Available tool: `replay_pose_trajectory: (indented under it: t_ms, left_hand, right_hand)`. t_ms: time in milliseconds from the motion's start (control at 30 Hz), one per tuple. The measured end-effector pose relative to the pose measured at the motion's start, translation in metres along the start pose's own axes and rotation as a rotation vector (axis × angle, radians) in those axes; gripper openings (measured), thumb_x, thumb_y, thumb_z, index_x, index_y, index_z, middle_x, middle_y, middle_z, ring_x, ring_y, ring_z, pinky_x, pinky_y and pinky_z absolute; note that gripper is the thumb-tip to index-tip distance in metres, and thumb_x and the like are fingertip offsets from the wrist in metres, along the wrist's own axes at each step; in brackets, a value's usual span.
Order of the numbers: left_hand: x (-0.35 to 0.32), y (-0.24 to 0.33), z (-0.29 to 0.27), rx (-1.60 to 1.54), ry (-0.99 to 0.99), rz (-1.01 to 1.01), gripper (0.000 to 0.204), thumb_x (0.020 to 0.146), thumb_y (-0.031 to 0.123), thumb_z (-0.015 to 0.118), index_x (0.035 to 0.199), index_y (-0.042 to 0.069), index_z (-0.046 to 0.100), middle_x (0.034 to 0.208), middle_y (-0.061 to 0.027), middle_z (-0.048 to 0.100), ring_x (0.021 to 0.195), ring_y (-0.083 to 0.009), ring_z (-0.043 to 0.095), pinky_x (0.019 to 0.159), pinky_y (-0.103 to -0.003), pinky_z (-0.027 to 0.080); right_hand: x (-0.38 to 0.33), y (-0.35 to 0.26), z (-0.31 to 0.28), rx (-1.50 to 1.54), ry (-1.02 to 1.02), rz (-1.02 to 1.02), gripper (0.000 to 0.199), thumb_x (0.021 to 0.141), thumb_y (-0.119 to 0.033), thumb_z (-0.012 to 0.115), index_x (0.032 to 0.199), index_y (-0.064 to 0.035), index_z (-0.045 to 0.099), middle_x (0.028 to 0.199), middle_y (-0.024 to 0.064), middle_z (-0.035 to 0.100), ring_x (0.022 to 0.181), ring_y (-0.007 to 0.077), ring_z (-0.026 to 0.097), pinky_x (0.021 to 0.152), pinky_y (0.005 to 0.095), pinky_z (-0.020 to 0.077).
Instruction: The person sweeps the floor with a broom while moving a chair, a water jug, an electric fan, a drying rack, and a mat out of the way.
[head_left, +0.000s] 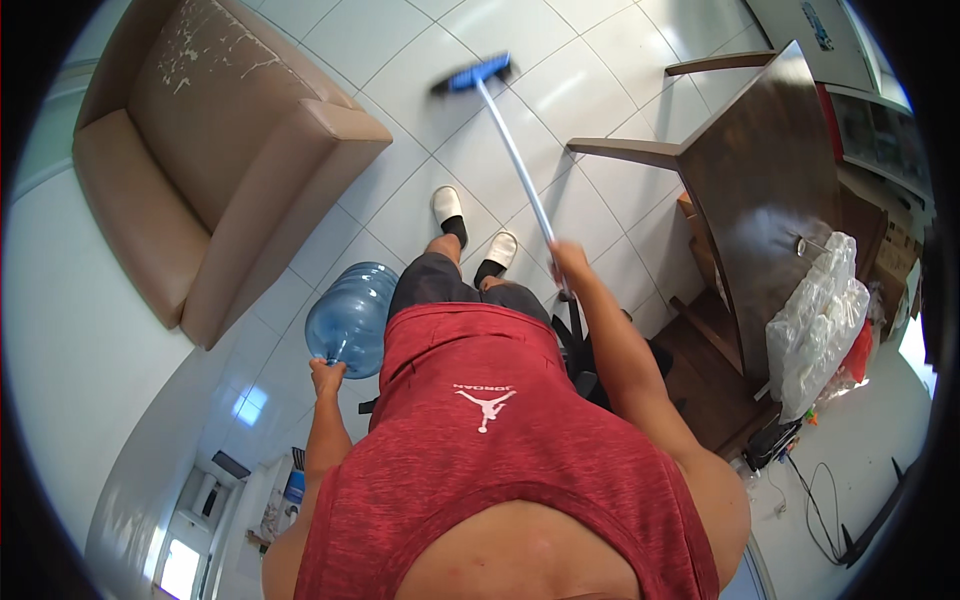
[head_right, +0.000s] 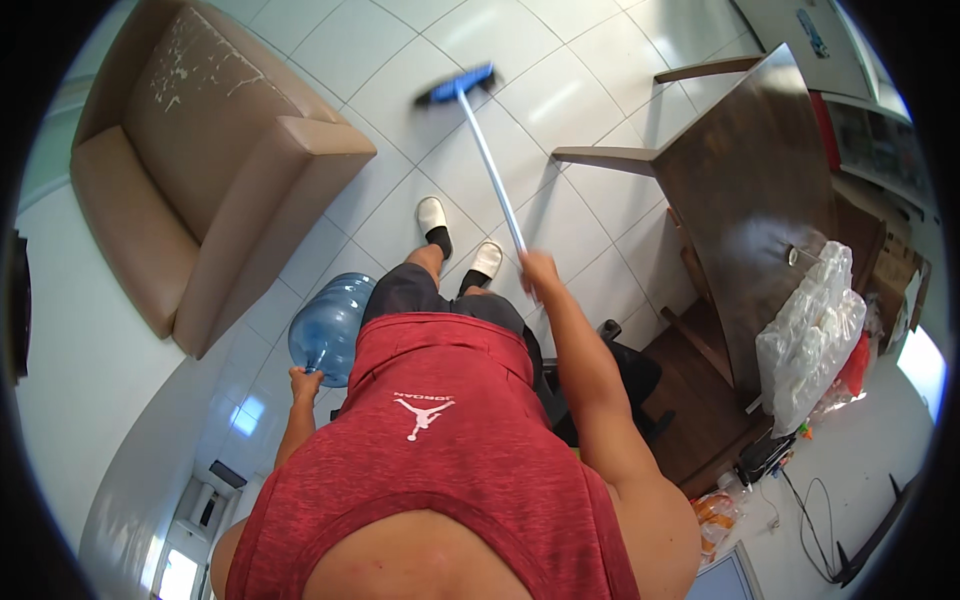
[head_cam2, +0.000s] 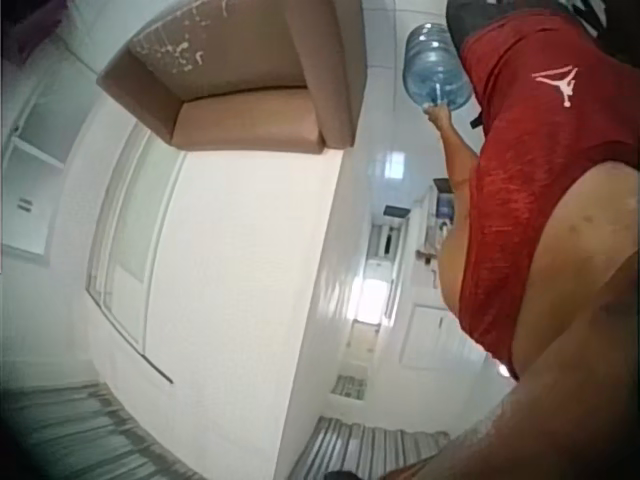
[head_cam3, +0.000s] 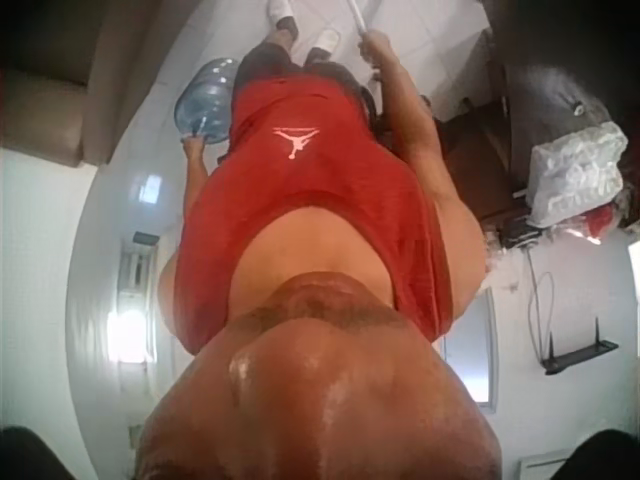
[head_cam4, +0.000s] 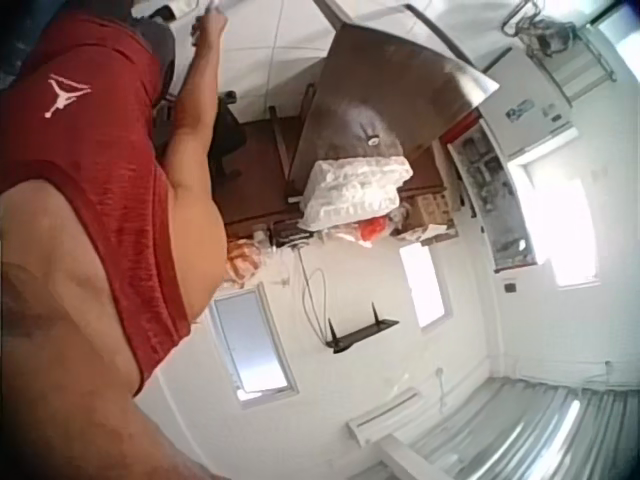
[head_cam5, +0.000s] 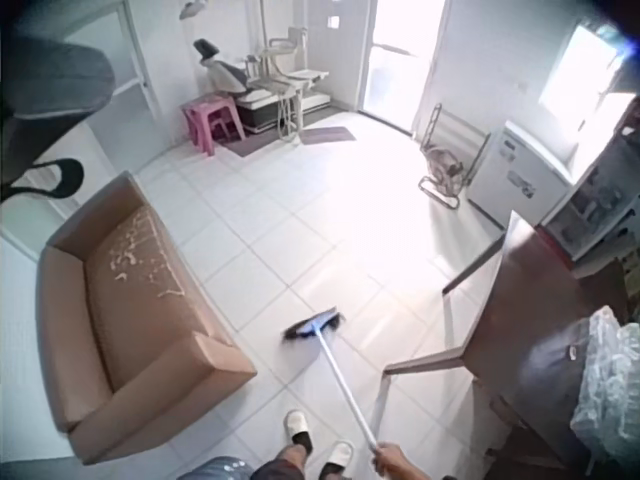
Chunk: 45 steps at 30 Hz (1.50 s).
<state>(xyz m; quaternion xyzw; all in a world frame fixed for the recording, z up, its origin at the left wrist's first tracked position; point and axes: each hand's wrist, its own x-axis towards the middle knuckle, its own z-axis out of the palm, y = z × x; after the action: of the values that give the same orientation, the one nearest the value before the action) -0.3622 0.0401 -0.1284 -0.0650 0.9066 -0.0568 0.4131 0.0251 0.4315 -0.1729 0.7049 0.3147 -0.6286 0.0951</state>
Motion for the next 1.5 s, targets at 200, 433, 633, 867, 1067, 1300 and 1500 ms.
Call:
replay_pose_trajectory:
  t_ms: [200, 433, 633, 867, 1067, 1300, 1500]
  left_hand:
    - [0.010, 0.022, -0.015, -0.014, 0.022, 0.033, 0.054, 0.054, 0.016, 0.067, 0.099, 0.004, 0.041, 0.096, -0.0211, 0.056, 0.089, -0.0335, 0.057, 0.081, -0.036, 0.044]
    - [0.020, 0.075, -0.022, -0.052, 0.016, 0.047, 0.053, 0.053, 0.015, 0.067, 0.098, 0.003, 0.042, 0.096, -0.0209, 0.056, 0.088, -0.0337, 0.057, 0.081, -0.037, 0.044]
    - [-0.013, 0.092, -0.035, -0.171, -0.002, 0.011, 0.047, 0.055, 0.010, 0.065, 0.093, 0.002, 0.038, 0.084, -0.0180, 0.055, 0.076, -0.0266, 0.057, 0.069, -0.033, 0.045]
    - [-0.078, 0.079, -0.062, -0.218, 0.152, -0.061, 0.046, 0.053, 0.008, 0.064, 0.090, 0.004, 0.036, 0.082, -0.0144, 0.049, 0.071, -0.0251, 0.051, 0.067, -0.032, 0.043]
    - [-0.139, 0.136, -0.054, -0.474, 0.140, -0.236, 0.051, 0.050, 0.009, 0.067, 0.091, 0.005, 0.038, 0.085, -0.0145, 0.052, 0.075, -0.0266, 0.053, 0.070, -0.034, 0.044]
    - [-0.167, 0.129, 0.012, -0.328, 0.399, -0.126, 0.037, 0.057, 0.014, 0.068, 0.080, 0.003, 0.042, 0.073, -0.0139, 0.054, 0.069, -0.0326, 0.056, 0.064, -0.037, 0.045]
    - [-0.156, 0.112, 0.055, -0.568, 0.343, -0.233, 0.050, 0.052, 0.014, 0.070, 0.092, 0.004, 0.042, 0.083, -0.0146, 0.058, 0.078, -0.0309, 0.058, 0.068, -0.037, 0.046]
  right_hand:
    - [-0.043, -0.090, 0.034, 0.220, 0.053, -0.192, 0.023, 0.089, -0.034, 0.043, 0.095, -0.0114, 0.047, 0.056, 0.0034, 0.044, 0.035, 0.0116, 0.037, 0.030, 0.0264, 0.0305]
    - [-0.142, -0.095, 0.001, 0.526, 0.150, 0.169, 0.024, 0.090, -0.030, 0.038, 0.079, -0.0105, 0.046, 0.054, 0.0022, 0.042, 0.035, 0.0107, 0.033, 0.031, 0.0269, 0.0289]
    - [0.020, -0.166, -0.002, 0.604, 0.122, 0.144, 0.020, 0.087, -0.025, 0.037, 0.081, -0.0063, 0.042, 0.046, 0.0076, 0.038, 0.034, 0.0211, 0.038, 0.031, 0.0362, 0.0318]
    - [0.217, -0.445, -0.192, 0.422, 0.209, -0.337, 0.015, 0.078, -0.010, 0.036, 0.068, -0.0038, 0.045, 0.052, 0.0081, 0.046, 0.037, 0.0155, 0.041, 0.034, 0.0262, 0.0324]
    - [0.122, -0.455, -0.189, 0.709, 0.264, -0.284, 0.019, 0.086, -0.023, 0.038, 0.092, -0.0055, 0.042, 0.055, 0.0007, 0.037, 0.039, 0.0100, 0.032, 0.036, 0.0235, 0.0290]
    - [0.035, -0.372, -0.053, 0.851, 0.071, 0.042, 0.016, 0.084, -0.020, 0.035, 0.092, -0.0069, 0.040, 0.056, -0.0006, 0.037, 0.042, 0.0094, 0.035, 0.040, 0.0236, 0.0297]
    - [0.103, -0.353, -0.085, 0.546, 0.060, 0.228, 0.025, 0.086, -0.025, 0.043, 0.068, -0.0124, 0.032, 0.051, -0.0025, 0.034, 0.040, 0.0096, 0.036, 0.039, 0.0197, 0.0358]
